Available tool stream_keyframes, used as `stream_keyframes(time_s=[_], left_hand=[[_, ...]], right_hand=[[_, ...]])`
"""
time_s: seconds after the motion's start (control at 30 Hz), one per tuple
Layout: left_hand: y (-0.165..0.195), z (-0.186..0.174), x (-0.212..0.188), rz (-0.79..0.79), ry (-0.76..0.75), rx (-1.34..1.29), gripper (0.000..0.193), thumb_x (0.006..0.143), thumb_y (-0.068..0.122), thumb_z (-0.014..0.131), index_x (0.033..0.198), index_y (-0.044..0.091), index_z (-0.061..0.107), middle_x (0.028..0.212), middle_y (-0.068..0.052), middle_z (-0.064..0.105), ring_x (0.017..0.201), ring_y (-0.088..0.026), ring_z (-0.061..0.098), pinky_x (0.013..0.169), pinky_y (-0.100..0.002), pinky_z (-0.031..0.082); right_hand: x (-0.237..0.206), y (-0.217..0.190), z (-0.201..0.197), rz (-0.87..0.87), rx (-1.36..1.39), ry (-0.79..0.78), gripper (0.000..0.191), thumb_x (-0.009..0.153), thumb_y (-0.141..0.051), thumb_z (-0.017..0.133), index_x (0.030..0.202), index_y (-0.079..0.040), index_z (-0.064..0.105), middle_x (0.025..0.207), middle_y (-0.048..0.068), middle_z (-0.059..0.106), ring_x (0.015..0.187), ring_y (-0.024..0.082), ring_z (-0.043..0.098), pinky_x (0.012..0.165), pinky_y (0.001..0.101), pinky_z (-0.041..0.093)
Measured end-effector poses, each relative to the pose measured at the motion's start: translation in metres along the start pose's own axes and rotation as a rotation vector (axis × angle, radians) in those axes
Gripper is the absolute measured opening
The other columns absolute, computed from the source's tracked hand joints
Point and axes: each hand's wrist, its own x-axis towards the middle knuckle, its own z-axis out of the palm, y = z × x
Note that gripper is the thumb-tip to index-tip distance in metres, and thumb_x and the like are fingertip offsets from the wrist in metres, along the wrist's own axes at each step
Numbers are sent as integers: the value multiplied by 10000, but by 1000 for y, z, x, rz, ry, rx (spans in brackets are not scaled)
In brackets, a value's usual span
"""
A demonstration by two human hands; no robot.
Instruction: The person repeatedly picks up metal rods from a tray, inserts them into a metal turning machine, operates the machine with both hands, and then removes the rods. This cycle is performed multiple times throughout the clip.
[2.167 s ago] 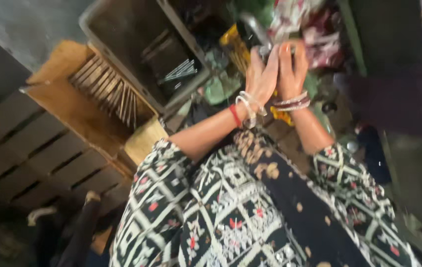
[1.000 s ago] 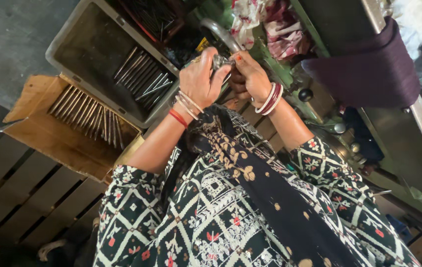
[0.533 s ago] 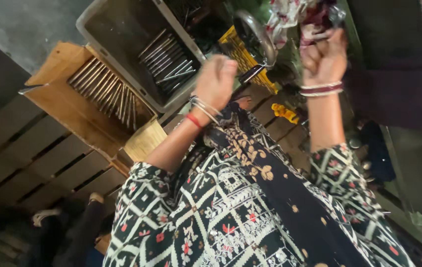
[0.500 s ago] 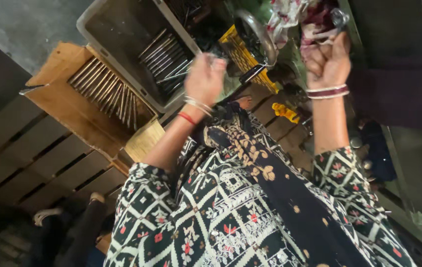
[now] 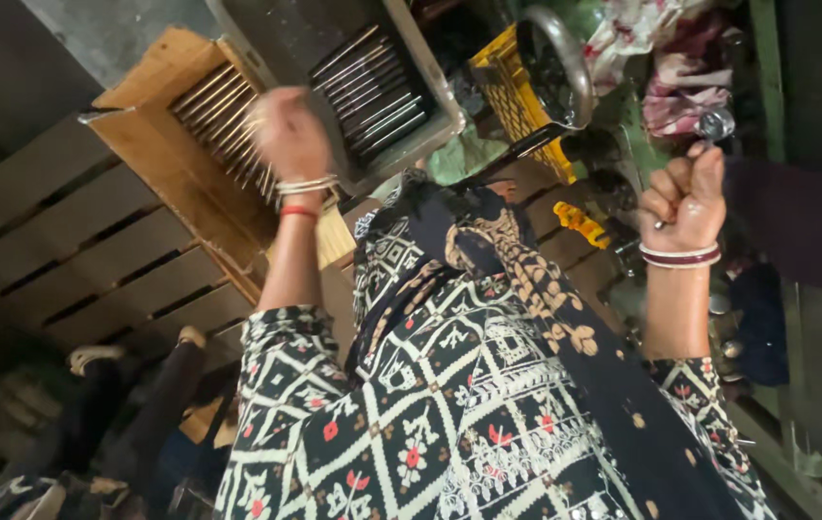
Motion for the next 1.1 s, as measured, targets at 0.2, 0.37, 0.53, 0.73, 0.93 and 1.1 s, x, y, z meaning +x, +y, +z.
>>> stream_keyframes(time_s=[0.2,0.37,0.53,0.73,0.93,1.1], left_hand=[[-91,-45,-41,-420,-259,425,270,767,134,743,1031,78,742,1105,-288,675,1016,-464,659,887,-517,540],[-108,-39,-67,-293,-166,380,241,653,101,792,890,60,767,909,-232,723,835,-426,703,750,-485,575],[-100,-60,-50,-289,-352,236,200,727,173,831,913,102,812,819,-179,747,727,-336,744,736,-437,594],[-52,-125,35,-514,-455,-497,195,943,139,679,1057,20,784,853,-25,719,705,-122,624,629,-249,521],[97,-32,64,-415,-545,-744,195,1112,211,501,1017,81,610,810,-64,595,635,-123,566,555,-267,479],[244,24,28,-240,-1078,-967,487,969,91,645,1436,147,518,799,-2,628,572,-31,492,478,-190,417]], right_hand=[[1,4,-2,17,89,-39,242,1130,-389,653,1085,-167,567,673,-85,259,541,26,228,462,158,192],[12,8,16,30,11,-63,204,1122,-398,649,1101,-215,562,694,-73,277,533,33,241,433,166,190],[22,3,37,120,22,-92,226,1088,-421,643,1101,-200,598,674,-79,284,535,43,241,474,201,199],[27,7,61,235,25,-99,235,1046,-400,675,1000,-188,585,688,-85,310,556,49,261,463,213,214],[30,24,102,366,128,-176,246,1011,-411,648,992,-177,575,667,-91,304,531,31,252,421,179,224],[23,20,131,366,136,-206,263,1041,-419,597,1022,-160,554,694,-77,374,539,27,286,411,165,207]])
